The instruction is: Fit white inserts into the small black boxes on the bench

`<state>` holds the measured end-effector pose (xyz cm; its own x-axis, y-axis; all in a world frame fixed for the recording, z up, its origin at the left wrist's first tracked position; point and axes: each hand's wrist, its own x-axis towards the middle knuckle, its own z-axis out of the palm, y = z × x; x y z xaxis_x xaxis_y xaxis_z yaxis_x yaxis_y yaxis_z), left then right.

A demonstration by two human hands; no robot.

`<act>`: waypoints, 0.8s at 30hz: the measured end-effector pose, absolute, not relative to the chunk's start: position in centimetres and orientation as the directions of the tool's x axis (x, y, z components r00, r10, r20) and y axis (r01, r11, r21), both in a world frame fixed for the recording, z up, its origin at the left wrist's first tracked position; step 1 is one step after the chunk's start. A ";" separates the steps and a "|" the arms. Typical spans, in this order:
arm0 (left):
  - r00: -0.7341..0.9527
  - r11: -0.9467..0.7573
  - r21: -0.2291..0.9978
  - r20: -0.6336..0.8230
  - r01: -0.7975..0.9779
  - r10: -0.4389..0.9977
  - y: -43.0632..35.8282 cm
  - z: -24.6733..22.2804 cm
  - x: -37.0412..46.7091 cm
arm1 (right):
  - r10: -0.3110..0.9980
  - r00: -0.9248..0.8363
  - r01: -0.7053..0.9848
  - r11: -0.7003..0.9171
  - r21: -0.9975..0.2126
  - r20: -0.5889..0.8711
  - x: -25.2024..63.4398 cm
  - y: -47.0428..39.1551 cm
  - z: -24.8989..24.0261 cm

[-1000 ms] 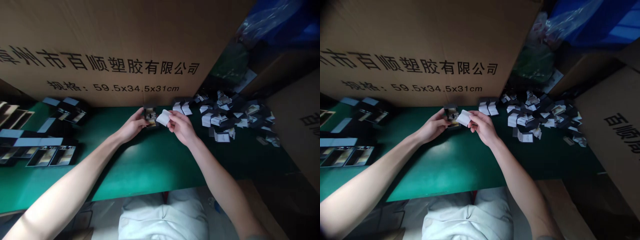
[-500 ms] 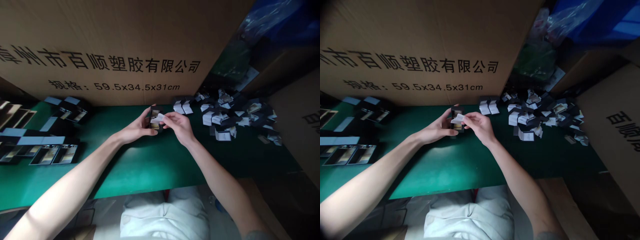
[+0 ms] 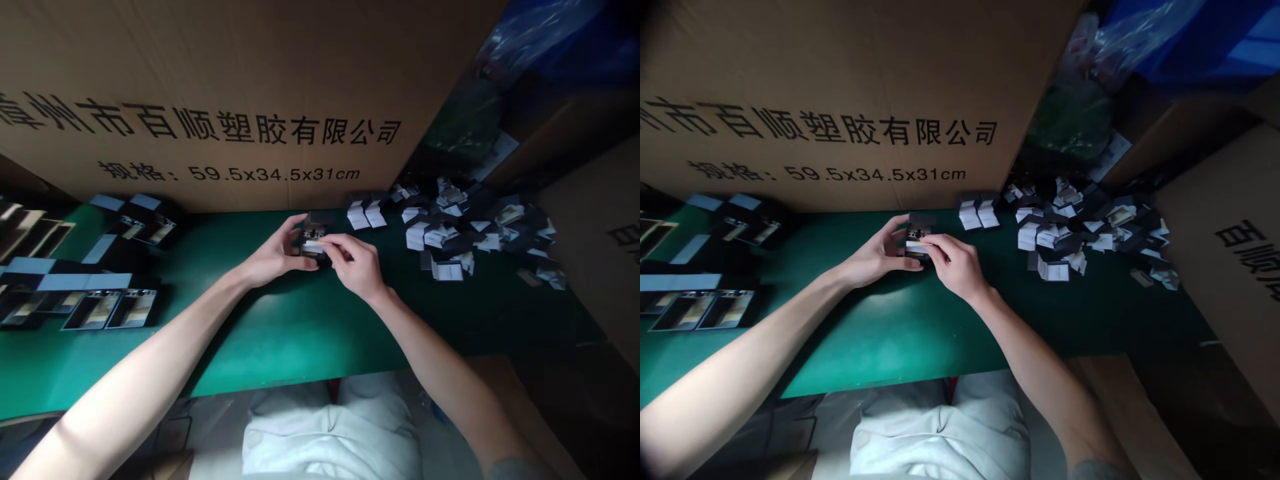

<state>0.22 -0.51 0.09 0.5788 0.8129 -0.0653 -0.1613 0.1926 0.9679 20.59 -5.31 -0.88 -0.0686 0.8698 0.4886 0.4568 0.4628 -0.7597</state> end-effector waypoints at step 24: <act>0.492 0.042 0.999 -0.039 0.005 0.870 -1.4 1.0 1.2 | 0.884 -0.108 0.544 0.436 -0.717 0.455 20.0 -5.6 -1.5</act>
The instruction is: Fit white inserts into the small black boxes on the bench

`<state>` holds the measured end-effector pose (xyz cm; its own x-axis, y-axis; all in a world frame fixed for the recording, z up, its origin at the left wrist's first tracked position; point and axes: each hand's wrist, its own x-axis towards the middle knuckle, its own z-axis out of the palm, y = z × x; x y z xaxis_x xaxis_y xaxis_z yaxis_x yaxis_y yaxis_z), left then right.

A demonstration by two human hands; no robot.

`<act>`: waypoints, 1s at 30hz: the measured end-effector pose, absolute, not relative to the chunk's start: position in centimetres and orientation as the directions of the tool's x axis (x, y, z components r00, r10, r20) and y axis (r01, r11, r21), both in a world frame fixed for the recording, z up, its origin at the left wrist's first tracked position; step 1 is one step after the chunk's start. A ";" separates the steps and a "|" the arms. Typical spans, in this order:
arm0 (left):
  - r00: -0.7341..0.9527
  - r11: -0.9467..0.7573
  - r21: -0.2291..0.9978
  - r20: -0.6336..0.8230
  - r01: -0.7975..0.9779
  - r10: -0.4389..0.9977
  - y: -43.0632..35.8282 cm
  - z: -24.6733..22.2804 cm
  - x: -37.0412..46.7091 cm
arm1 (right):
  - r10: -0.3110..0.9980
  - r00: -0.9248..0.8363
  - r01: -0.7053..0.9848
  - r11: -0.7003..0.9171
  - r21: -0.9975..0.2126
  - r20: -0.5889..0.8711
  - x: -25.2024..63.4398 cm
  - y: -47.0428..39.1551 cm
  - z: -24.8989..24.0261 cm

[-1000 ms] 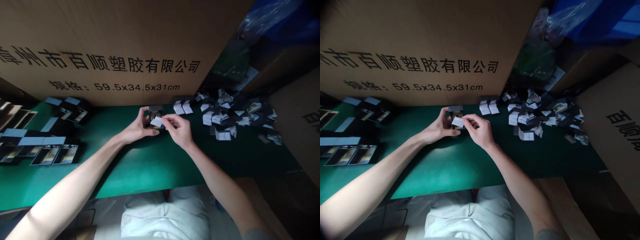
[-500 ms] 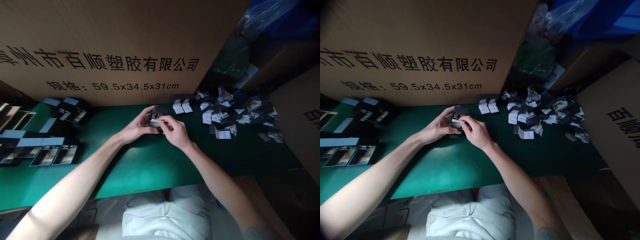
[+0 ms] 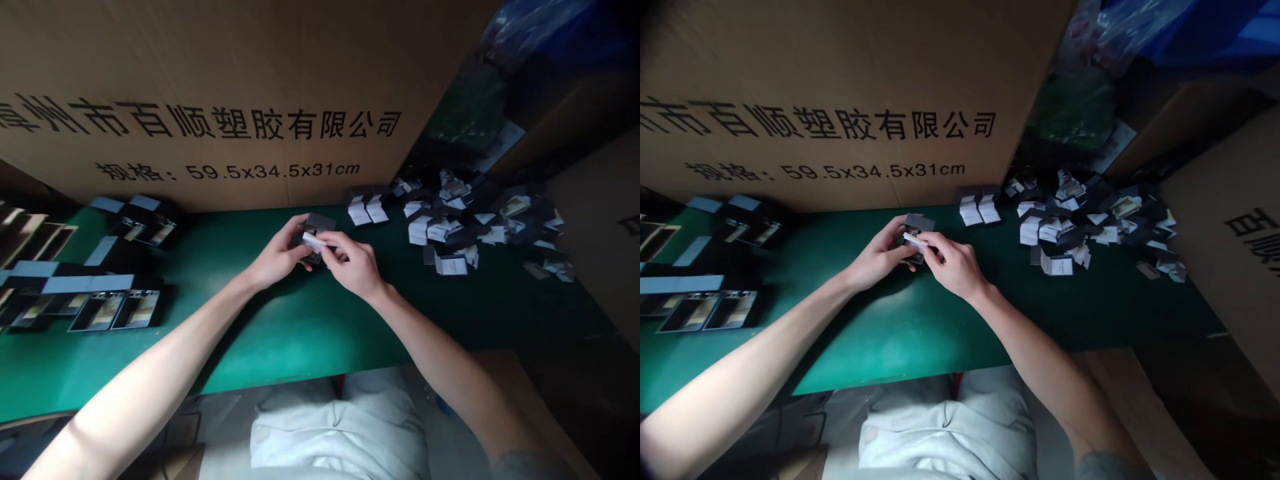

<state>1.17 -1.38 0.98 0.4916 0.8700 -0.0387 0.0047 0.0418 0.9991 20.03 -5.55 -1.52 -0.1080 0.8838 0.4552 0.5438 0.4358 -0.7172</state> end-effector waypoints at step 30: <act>0.403 -0.032 0.999 0.032 -0.006 0.915 -1.0 -0.1 1.7 | 0.712 -0.076 0.602 0.591 -0.537 0.698 20.1 -5.2 -1.8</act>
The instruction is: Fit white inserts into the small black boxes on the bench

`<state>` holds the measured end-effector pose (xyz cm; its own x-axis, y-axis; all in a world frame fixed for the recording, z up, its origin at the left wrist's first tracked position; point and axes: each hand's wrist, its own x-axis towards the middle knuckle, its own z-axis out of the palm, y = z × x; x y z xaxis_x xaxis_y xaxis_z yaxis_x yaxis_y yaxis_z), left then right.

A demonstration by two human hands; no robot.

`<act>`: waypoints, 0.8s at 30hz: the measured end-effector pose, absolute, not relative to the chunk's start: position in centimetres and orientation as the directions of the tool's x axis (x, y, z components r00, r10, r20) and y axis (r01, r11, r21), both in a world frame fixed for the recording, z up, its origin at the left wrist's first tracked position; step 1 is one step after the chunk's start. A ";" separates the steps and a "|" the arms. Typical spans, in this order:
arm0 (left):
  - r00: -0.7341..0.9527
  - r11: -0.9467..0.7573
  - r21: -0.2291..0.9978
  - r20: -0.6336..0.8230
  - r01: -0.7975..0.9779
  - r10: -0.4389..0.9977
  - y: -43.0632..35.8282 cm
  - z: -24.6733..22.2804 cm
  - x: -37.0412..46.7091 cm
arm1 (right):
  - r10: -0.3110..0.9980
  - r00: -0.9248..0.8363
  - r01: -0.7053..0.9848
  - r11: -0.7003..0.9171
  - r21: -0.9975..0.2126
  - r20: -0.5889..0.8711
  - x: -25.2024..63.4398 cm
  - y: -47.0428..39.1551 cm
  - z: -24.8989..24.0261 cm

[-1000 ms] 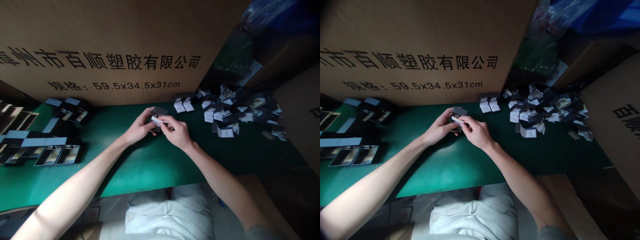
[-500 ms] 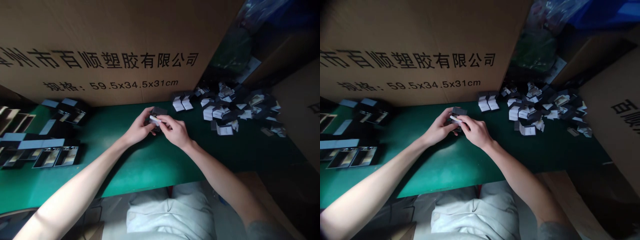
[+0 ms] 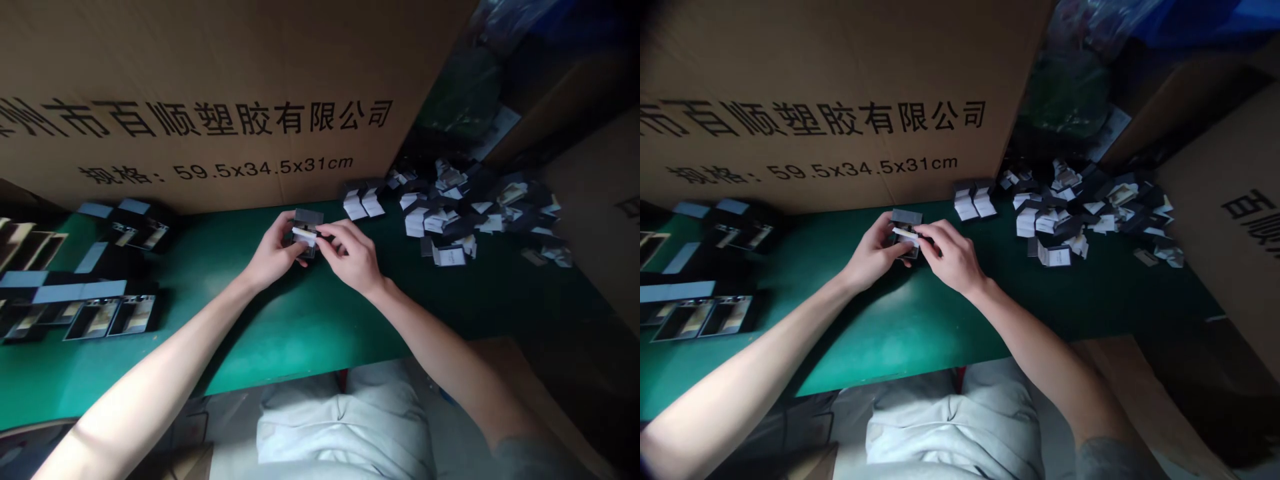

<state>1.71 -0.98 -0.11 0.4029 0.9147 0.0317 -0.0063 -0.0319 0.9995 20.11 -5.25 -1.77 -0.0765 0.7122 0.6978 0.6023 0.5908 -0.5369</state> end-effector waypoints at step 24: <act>0.614 -0.040 0.997 -0.010 0.067 0.789 -1.3 0.2 0.8 | 0.879 -0.270 0.765 0.444 -0.467 0.393 20.5 -4.9 -2.1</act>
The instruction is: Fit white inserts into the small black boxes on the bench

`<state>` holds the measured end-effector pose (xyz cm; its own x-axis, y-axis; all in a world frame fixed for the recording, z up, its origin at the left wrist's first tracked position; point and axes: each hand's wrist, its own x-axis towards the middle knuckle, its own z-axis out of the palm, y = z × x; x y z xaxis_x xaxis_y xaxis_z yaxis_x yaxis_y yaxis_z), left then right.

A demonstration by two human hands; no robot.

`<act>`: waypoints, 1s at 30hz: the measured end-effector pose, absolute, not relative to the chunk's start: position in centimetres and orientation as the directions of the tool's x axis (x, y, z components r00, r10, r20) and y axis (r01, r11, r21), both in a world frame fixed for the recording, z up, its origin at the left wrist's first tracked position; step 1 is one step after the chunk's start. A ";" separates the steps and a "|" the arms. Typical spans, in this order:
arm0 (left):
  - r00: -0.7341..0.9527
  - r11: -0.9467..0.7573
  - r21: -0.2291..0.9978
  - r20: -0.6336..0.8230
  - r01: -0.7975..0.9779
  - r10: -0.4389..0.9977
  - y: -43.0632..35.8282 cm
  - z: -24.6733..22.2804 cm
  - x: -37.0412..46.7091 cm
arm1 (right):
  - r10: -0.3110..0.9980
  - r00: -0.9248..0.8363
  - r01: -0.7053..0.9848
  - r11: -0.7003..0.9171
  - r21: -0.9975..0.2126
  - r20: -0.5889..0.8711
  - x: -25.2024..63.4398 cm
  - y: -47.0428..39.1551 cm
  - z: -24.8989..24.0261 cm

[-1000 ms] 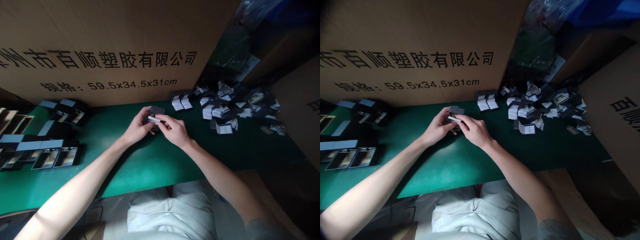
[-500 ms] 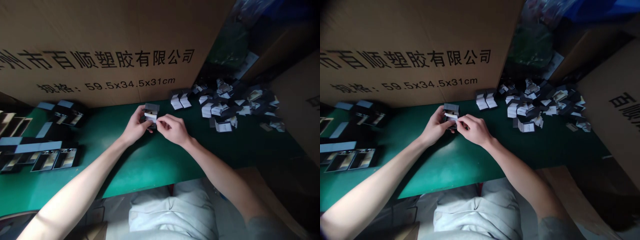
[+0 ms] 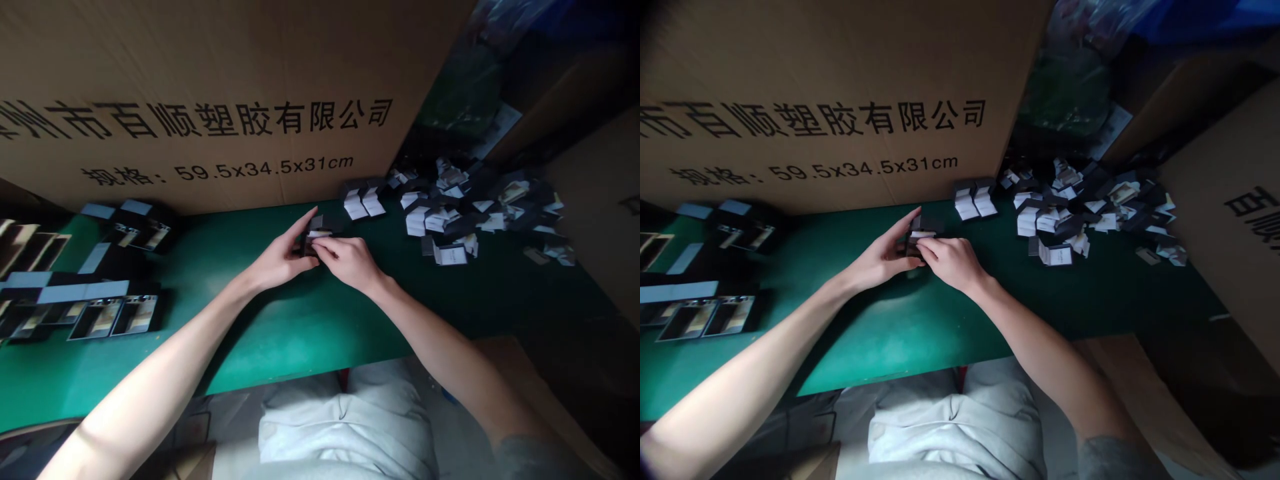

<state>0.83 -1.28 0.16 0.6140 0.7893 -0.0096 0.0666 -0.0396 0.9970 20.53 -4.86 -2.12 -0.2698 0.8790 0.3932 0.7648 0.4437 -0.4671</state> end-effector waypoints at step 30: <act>0.655 0.018 1.000 -0.023 0.013 0.755 -1.2 0.4 0.6 | 0.817 -0.375 0.723 0.554 -0.413 0.438 21.1 -4.9 -1.2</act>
